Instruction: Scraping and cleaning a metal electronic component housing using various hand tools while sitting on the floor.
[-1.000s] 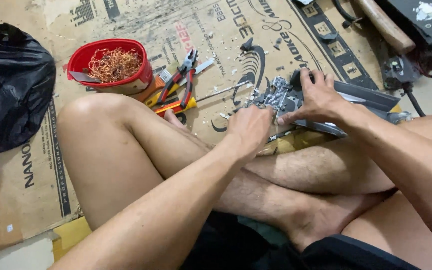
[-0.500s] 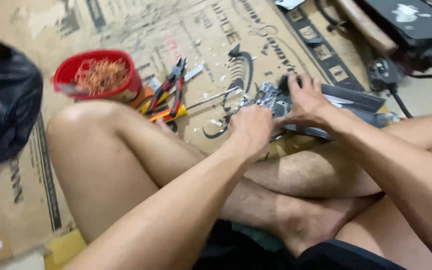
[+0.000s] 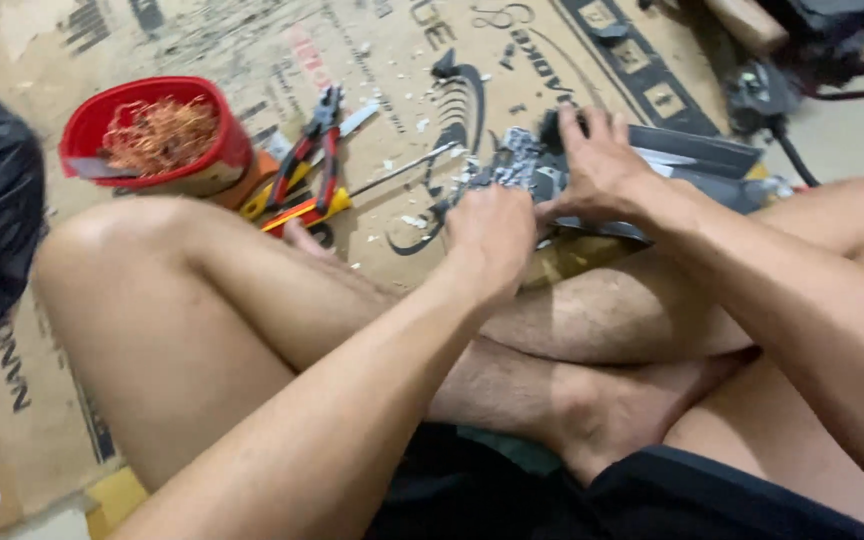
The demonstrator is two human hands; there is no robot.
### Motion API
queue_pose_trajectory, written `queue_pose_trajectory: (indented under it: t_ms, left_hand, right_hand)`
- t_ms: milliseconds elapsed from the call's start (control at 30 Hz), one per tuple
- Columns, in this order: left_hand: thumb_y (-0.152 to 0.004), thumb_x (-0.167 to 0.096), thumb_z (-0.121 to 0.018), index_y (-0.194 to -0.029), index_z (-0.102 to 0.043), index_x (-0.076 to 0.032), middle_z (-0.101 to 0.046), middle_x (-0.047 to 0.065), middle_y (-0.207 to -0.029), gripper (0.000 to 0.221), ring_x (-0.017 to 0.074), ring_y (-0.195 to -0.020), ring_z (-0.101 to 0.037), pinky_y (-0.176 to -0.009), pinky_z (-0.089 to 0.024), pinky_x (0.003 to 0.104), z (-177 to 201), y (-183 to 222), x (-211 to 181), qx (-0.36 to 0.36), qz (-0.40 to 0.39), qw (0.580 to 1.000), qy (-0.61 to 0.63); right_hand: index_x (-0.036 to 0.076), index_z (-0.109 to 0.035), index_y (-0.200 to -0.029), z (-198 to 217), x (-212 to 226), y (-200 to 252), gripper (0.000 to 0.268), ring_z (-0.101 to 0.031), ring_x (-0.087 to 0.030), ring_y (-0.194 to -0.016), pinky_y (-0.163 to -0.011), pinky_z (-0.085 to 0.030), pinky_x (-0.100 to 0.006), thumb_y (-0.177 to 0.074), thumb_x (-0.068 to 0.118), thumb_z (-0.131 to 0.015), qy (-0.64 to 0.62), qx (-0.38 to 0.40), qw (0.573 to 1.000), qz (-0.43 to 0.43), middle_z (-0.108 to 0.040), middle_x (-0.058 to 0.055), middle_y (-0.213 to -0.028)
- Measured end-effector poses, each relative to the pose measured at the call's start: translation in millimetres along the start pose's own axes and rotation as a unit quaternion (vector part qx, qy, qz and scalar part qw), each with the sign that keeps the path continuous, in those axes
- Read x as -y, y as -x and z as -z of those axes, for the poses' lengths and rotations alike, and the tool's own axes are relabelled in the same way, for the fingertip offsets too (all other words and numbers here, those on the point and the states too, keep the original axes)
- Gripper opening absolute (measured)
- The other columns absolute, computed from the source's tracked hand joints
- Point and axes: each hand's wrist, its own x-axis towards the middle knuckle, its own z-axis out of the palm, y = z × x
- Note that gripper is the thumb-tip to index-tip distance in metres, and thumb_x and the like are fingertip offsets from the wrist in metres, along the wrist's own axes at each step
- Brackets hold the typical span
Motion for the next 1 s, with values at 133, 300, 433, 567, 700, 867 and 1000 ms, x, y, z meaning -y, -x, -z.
queue_pose_trajectory:
  t_ms: [133, 300, 433, 567, 700, 867, 1000]
  left_hand:
    - [-0.097, -0.014, -0.051, -0.094, -0.078, -0.006, -0.077, 0.018, -0.092, 0.029, 0.041, -0.099, -0.074, -0.075, -0.059, 0.06, 14, 9, -1, -0.009, 0.004, 0.999, 0.048]
    - [-0.091, -0.014, -0.054, -0.087, -0.077, 0.0, -0.073, 0.022, -0.085, 0.027, 0.0394, -0.071, -0.073, -0.059, -0.059, 0.052, 1, 35, 0, -0.084, 0.041, 0.991, 0.094]
    - [-0.09, -0.013, -0.059, -0.093, -0.077, -0.002, -0.074, 0.02, -0.091, 0.021, 0.0372, -0.077, -0.074, -0.064, -0.06, 0.052, 9, 28, 6, -0.054, 0.054, 0.995, 0.065]
    - [-0.09, -0.016, -0.064, -0.098, -0.074, -0.004, -0.073, 0.018, -0.094, 0.017, 0.0353, -0.08, -0.074, -0.065, -0.061, 0.051, -8, 7, 6, -0.087, 0.044, 0.993, 0.066]
    - [-0.09, -0.022, -0.067, -0.098, -0.078, -0.006, -0.074, 0.018, -0.096, 0.021, 0.0335, -0.086, -0.075, -0.07, -0.062, 0.049, 5, 1, -2, -0.063, 0.059, 0.995, 0.042]
    - [-0.087, -0.028, -0.071, -0.098, -0.075, -0.006, -0.073, 0.017, -0.092, 0.025, 0.0334, -0.082, -0.074, -0.068, -0.062, 0.05, 17, 6, 0, -0.041, 0.052, 0.997, 0.041]
    - [-0.094, -0.016, -0.059, -0.098, -0.077, -0.005, -0.073, 0.018, -0.096, 0.022, 0.0337, -0.081, -0.073, -0.068, -0.061, 0.053, 22, 0, -8, -0.048, 0.033, 0.997, 0.046]
  right_hand:
    - [-0.004, -0.02, -0.158, -16, -11, -7, 0.135, -0.029, -0.058, -0.138, -0.111, -0.036, -0.064, -0.058, 0.053, -0.091, 0.008, 0.0, 1.0, -0.001, -0.032, -0.034, -0.149]
    - [-0.01, -0.017, -0.154, -22, -25, -14, 0.149, -0.032, -0.06, -0.128, -0.104, -0.037, -0.063, -0.047, 0.055, -0.098, 0.033, -0.036, 0.997, 0.06, -0.029, -0.038, -0.144]
    - [-0.012, -0.015, -0.153, -13, -12, -5, 0.145, -0.03, -0.059, -0.127, -0.101, -0.04, -0.065, -0.053, 0.055, -0.096, 0.034, -0.013, 0.999, 0.034, -0.029, -0.039, -0.142]
    - [-0.005, -0.015, -0.157, -17, -9, -2, 0.14, -0.024, -0.058, -0.137, -0.108, -0.035, -0.067, -0.056, 0.049, -0.096, 0.042, 0.013, 0.999, 0.003, -0.021, -0.037, -0.152]
    - [-0.006, -0.012, -0.157, -15, -14, -8, 0.135, -0.023, -0.058, -0.135, -0.108, -0.037, -0.064, -0.061, 0.045, -0.093, 0.057, -0.009, 0.998, 0.028, -0.026, -0.037, -0.147]
    - [-0.003, -0.008, -0.159, -17, -10, -11, 0.143, -0.017, -0.061, -0.14, -0.112, -0.033, -0.066, -0.058, 0.049, -0.095, 0.056, 0.024, 0.998, 0.008, -0.02, -0.038, -0.153]
    - [-0.004, -0.013, -0.158, -16, -13, -14, 0.143, -0.021, -0.059, -0.138, -0.112, -0.034, -0.064, -0.055, 0.049, -0.096, 0.06, 0.004, 0.998, 0.017, -0.023, -0.035, -0.153]
